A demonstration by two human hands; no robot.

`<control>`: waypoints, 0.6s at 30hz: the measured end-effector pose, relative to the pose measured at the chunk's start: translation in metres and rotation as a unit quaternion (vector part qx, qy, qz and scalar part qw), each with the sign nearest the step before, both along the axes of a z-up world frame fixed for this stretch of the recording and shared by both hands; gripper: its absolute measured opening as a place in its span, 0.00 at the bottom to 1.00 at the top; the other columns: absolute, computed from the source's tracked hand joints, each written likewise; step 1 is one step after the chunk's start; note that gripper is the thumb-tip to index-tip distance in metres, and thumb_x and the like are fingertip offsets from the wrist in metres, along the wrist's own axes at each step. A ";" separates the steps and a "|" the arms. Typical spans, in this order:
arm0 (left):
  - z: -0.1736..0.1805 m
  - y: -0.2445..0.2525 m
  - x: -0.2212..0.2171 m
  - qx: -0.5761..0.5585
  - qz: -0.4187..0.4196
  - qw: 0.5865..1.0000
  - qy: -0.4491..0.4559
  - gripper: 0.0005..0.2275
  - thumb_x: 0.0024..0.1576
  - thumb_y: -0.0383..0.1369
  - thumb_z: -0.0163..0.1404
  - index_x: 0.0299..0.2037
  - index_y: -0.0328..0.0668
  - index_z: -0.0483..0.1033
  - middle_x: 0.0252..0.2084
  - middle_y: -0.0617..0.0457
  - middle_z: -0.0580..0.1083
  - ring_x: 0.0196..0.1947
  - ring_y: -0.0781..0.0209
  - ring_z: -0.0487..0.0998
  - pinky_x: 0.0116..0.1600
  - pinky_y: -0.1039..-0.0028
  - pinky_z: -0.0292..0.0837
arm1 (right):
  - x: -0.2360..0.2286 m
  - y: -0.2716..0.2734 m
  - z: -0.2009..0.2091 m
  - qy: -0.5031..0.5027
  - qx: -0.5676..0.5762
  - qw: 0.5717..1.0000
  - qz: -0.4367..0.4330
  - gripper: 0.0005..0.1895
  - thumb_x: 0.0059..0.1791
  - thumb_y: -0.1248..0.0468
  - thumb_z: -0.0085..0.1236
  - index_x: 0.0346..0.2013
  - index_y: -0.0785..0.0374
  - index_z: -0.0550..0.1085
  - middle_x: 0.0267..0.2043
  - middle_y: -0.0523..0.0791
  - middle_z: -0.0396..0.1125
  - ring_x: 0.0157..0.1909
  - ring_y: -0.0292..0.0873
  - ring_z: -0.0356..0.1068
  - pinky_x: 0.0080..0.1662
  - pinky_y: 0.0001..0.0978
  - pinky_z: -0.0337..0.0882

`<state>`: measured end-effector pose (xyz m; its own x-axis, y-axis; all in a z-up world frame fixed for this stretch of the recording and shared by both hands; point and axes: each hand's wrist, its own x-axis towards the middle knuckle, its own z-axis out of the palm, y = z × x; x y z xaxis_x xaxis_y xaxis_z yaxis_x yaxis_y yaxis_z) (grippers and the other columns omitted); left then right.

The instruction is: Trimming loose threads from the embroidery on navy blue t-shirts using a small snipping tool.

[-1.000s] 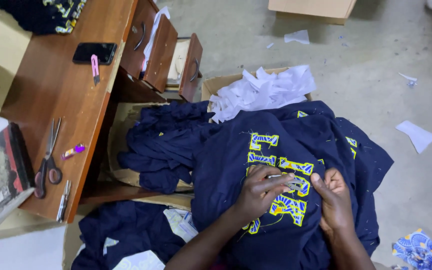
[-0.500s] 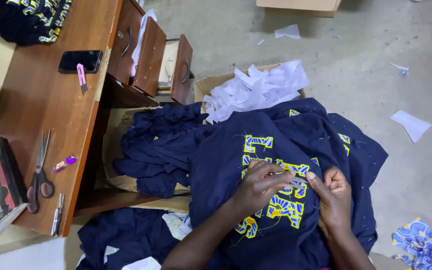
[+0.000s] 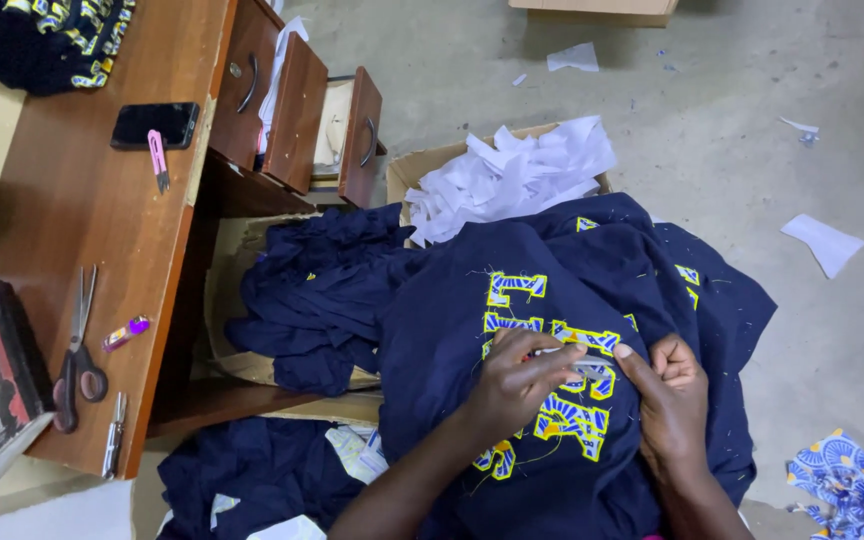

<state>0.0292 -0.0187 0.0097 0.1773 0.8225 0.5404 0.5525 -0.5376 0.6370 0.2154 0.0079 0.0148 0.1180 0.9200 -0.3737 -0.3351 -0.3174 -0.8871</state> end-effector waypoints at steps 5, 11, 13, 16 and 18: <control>0.035 -0.039 0.024 -0.079 0.092 0.993 -0.009 0.17 0.60 0.29 0.64 0.59 0.44 0.78 0.41 0.46 0.78 0.37 0.50 0.79 0.45 0.62 0.74 | -0.002 -0.011 0.000 -0.010 0.038 0.999 0.003 0.22 0.51 0.65 0.62 0.27 0.49 0.54 0.25 0.32 0.47 0.30 0.25 0.44 0.34 0.21 0.47; 0.038 -0.071 0.050 -0.022 0.136 0.990 -0.027 0.20 0.62 0.27 0.64 0.63 0.39 0.73 0.41 0.46 0.77 0.35 0.54 0.80 0.42 0.66 0.78 | -0.004 -0.031 0.010 -0.108 0.104 0.989 -0.012 0.22 0.52 0.64 0.61 0.28 0.49 0.54 0.28 0.32 0.46 0.32 0.25 0.44 0.37 0.19 0.49; 0.039 -0.069 0.051 -0.011 0.138 0.990 -0.033 0.20 0.62 0.26 0.64 0.63 0.38 0.73 0.40 0.46 0.76 0.35 0.55 0.79 0.42 0.66 0.78 | -0.003 -0.032 0.007 -0.143 0.127 0.981 -0.012 0.22 0.53 0.64 0.62 0.27 0.50 0.54 0.28 0.33 0.45 0.32 0.26 0.43 0.38 0.21 0.48; 0.042 -0.070 0.054 0.003 0.137 0.990 -0.035 0.19 0.62 0.26 0.64 0.61 0.36 0.74 0.39 0.46 0.75 0.34 0.54 0.78 0.41 0.65 0.78 | 0.000 -0.040 0.004 -0.188 0.149 0.971 -0.021 0.23 0.53 0.63 0.63 0.28 0.52 0.55 0.28 0.35 0.46 0.32 0.29 0.45 0.39 0.24 0.50; 0.044 -0.071 0.055 0.010 0.135 0.990 -0.032 0.17 0.62 0.26 0.64 0.59 0.34 0.75 0.38 0.45 0.75 0.34 0.53 0.78 0.41 0.64 0.78 | 0.002 -0.043 0.003 -0.197 0.153 0.968 -0.028 0.22 0.53 0.63 0.63 0.28 0.53 0.55 0.29 0.36 0.48 0.32 0.29 0.47 0.40 0.24 0.52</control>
<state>0.0846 -0.0893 0.0540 -0.0829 0.8247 0.5595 0.6362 -0.3884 0.6666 0.2172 -0.0352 0.0174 0.2487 0.9686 -0.0007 0.0389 -0.0107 -0.9992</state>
